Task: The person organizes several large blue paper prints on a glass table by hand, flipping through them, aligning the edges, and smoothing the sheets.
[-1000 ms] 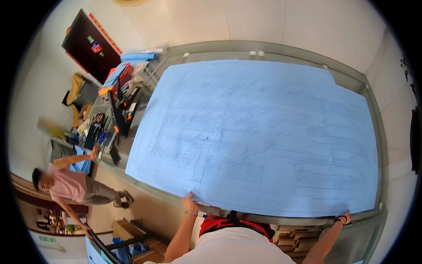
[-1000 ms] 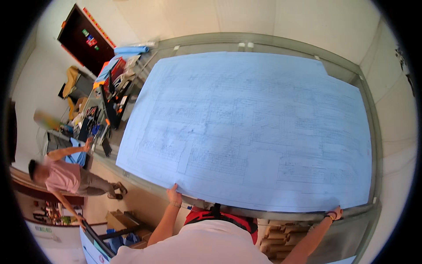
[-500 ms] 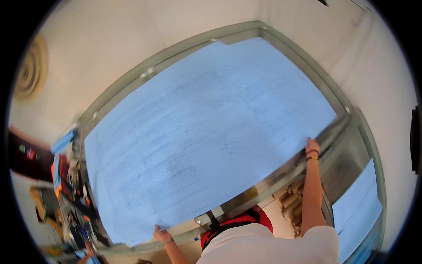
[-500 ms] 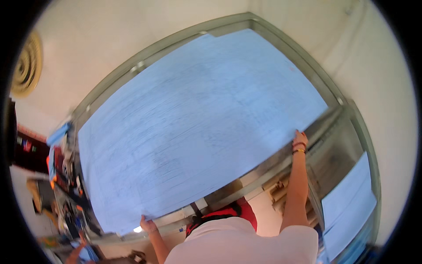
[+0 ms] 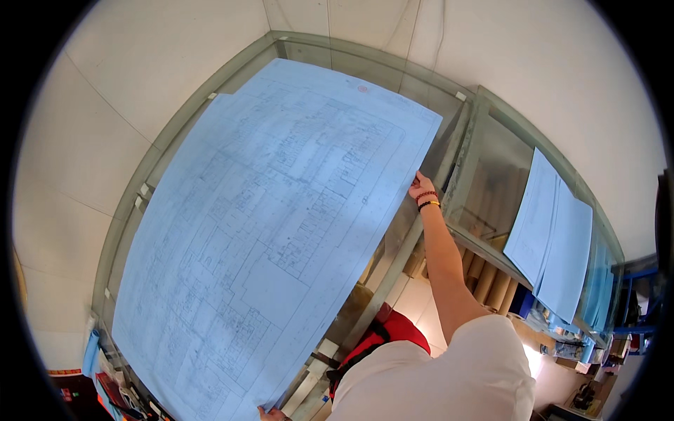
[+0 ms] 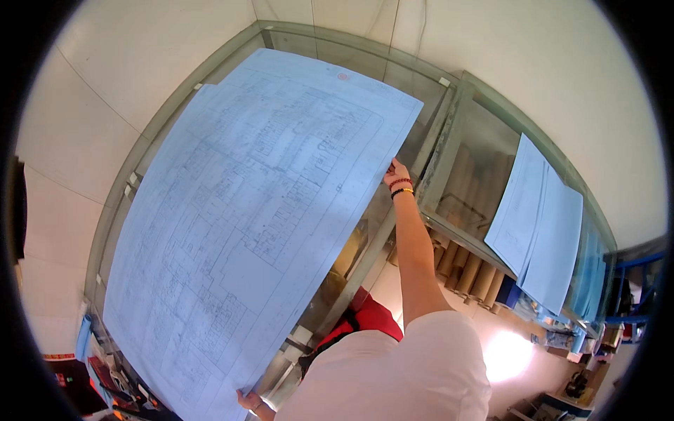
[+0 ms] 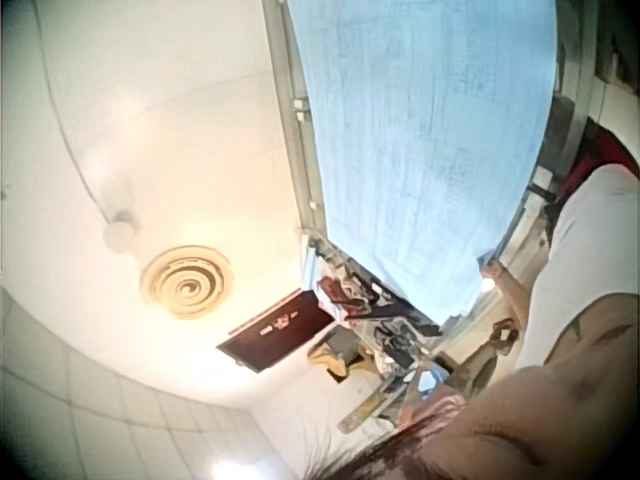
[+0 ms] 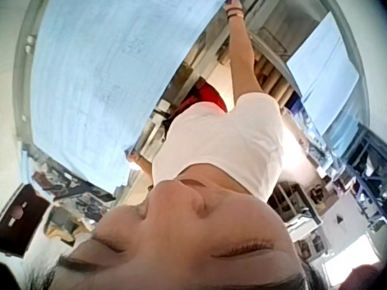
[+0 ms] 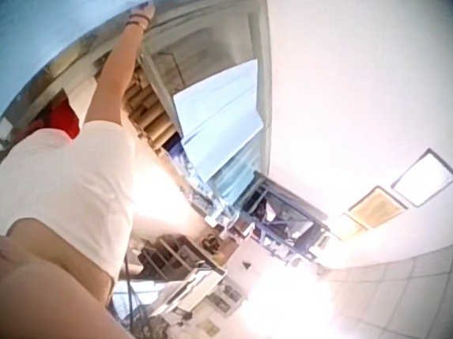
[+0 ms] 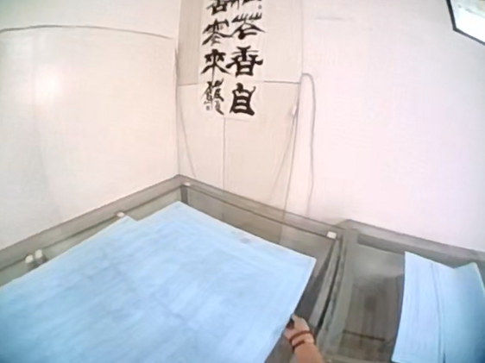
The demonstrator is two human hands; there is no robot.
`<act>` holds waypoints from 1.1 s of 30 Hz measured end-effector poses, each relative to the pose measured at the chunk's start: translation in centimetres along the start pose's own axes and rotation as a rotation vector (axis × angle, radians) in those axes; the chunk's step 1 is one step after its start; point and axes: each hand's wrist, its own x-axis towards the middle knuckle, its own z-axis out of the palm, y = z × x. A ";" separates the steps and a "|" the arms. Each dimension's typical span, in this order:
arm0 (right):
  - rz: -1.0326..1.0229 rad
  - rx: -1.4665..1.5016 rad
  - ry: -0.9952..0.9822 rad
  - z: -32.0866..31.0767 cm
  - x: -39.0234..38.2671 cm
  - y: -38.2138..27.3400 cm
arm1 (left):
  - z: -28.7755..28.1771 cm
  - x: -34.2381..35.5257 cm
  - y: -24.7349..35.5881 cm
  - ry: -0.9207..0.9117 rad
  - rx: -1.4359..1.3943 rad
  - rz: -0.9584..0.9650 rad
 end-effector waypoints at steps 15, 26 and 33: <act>0.015 0.104 -0.164 -1.8 1.7 0.6 | -0.1 -2.8 1.0 -0.074 0.016 -0.045; -0.228 -0.174 -0.157 -1.1 -0.4 -0.1 | -1.1 0.5 0.8 -0.163 0.083 0.011; -0.435 -0.607 -0.018 0.0 -1.5 -1.1 | -1.1 0.3 1.2 -0.198 0.054 -0.066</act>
